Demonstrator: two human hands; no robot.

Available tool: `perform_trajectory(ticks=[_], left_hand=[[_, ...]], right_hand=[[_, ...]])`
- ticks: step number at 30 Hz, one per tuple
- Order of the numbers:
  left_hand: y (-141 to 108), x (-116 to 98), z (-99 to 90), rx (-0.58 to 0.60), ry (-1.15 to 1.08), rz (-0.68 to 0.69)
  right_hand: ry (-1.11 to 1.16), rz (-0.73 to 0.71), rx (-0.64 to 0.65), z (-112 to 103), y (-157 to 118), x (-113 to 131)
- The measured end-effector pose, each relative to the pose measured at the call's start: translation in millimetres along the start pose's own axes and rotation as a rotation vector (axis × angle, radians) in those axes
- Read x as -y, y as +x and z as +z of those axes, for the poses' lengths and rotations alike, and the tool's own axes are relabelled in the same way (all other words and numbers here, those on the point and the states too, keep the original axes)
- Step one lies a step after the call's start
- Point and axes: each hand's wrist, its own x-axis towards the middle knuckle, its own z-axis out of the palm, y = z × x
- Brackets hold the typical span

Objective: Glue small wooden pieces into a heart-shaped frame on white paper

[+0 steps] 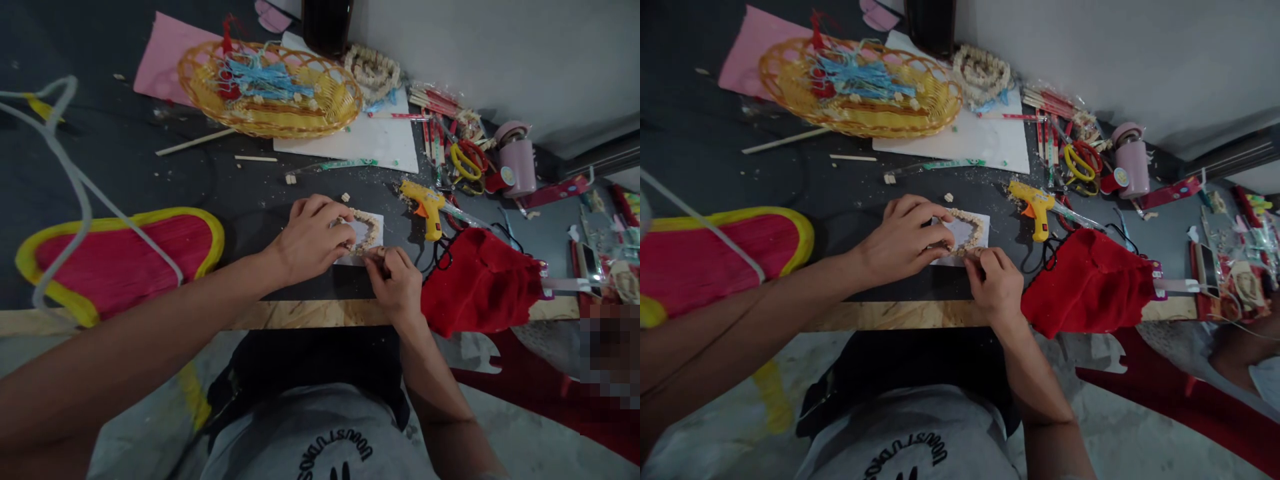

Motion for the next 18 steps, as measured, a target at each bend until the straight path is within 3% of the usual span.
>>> perform_trajectory(ticks=[18], left_hand=[[1.2, 2.5, -0.3, 0.026, 0.031, 0.016]], right_hand=[[0.010, -0.034, 0.111, -4.6, 13.3, 2.0]])
